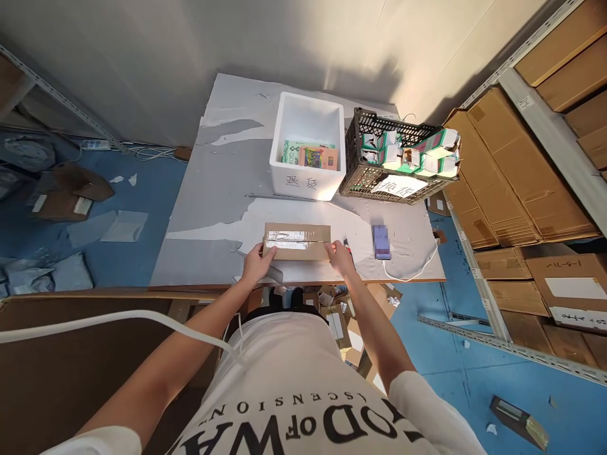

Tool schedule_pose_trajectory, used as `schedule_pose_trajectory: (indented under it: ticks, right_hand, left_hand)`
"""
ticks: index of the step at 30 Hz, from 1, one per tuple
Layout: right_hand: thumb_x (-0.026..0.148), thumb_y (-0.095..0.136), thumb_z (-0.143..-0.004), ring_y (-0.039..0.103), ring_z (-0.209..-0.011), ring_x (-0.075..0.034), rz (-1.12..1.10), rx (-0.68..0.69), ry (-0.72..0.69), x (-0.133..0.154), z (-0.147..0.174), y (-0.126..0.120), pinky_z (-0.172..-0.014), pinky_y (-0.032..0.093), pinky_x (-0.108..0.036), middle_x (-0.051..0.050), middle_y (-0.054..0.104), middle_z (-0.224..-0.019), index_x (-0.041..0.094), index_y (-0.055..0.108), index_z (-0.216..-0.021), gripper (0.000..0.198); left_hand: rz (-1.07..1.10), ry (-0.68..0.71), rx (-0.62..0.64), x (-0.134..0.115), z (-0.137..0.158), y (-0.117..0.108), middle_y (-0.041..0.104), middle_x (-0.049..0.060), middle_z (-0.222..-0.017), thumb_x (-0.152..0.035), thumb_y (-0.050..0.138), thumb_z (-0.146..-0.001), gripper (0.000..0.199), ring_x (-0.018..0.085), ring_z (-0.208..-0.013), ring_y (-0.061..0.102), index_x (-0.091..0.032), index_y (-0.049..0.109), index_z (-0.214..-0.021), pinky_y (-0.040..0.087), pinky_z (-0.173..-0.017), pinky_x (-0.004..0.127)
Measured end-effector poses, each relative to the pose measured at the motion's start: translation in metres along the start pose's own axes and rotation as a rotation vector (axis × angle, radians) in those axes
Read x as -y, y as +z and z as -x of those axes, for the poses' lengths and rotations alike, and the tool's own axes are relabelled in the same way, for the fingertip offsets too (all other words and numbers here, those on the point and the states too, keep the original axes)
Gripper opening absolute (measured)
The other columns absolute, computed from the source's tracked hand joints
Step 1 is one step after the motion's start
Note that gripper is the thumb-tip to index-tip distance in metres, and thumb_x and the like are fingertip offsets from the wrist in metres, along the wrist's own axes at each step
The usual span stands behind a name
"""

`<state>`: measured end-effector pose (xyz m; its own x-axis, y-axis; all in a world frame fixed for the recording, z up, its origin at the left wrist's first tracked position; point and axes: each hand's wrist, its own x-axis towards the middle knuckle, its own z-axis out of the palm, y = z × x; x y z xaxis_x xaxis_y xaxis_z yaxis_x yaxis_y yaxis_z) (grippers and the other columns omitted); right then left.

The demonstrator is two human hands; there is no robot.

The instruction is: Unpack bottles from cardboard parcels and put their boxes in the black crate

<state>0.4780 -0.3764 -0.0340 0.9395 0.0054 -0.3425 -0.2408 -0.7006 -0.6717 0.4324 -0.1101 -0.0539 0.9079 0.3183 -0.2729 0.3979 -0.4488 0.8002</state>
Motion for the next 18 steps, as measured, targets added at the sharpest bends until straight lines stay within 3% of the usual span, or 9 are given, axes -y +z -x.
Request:
schedule_pose_trajectory:
  ticks: [5,8,10,13,15,18]
  right_hand:
    - [0.055,0.043,-0.089,0.062,-0.078,-0.02,0.01,0.076,0.07,-0.013,-0.01,0.012,-0.068,0.044,-0.029,-0.008,0.068,-0.093,0.022,0.054,-0.087,0.034]
    - [0.053,0.035,-0.091,0.062,-0.09,-0.021,0.02,-0.044,0.096,-0.037,-0.009,0.011,-0.077,0.046,-0.032,-0.01,0.066,-0.104,0.022,0.057,-0.099,0.038]
    - [0.048,0.043,-0.089,0.056,-0.107,-0.027,0.159,-0.173,0.161,-0.057,-0.009,0.007,-0.085,0.045,-0.039,-0.016,0.059,-0.117,0.019,0.055,-0.109,0.038]
    - [0.035,0.061,-0.08,0.046,-0.119,-0.036,0.356,-0.161,0.264,-0.083,-0.012,0.001,-0.09,0.042,-0.048,-0.024,0.05,-0.127,0.014,0.05,-0.121,0.047]
    - [0.025,0.062,-0.078,0.05,-0.114,-0.036,0.375,-0.084,0.289,-0.094,-0.015,-0.004,-0.088,0.044,-0.049,-0.024,0.052,-0.123,0.013,0.048,-0.124,0.05]
    - [0.018,0.049,-0.083,0.056,-0.107,-0.03,0.352,-0.051,0.246,-0.091,-0.022,-0.018,-0.089,0.045,-0.045,-0.021,0.057,-0.118,0.012,0.043,-0.132,0.05]
  left_hand:
    - [-0.068,-0.049,0.03,0.009,0.002,0.007,0.069,0.012,-0.105,-0.053,0.056,-0.081,0.051,0.03,-0.097,0.062,-0.016,0.062,-0.115,0.046,-0.082,0.039]
    - [-0.128,0.088,-0.18,0.011,0.007,0.013,0.062,0.014,-0.115,-0.051,0.057,-0.081,0.051,0.029,-0.106,0.056,-0.016,0.059,-0.117,0.043,-0.092,0.041]
    - [-0.207,0.237,-0.241,0.011,0.01,0.016,0.062,0.013,-0.112,-0.047,0.055,-0.084,0.038,0.029,-0.109,0.054,-0.018,0.064,-0.107,0.039,-0.096,0.043]
    - [-0.325,0.469,-0.045,0.011,0.013,0.018,0.066,0.011,-0.101,-0.036,0.043,-0.092,0.029,0.027,-0.104,0.056,-0.022,0.069,-0.094,0.039,-0.095,0.044]
    - [-0.386,0.555,0.037,0.012,0.015,0.018,0.066,0.012,-0.106,-0.033,0.04,-0.093,0.032,0.028,-0.106,0.055,-0.022,0.068,-0.102,0.039,-0.095,0.045]
    - [-0.444,0.614,0.062,0.014,0.02,0.016,0.062,0.014,-0.12,-0.036,0.043,-0.092,0.037,0.03,-0.116,0.05,-0.02,0.062,-0.12,0.036,-0.1,0.047]
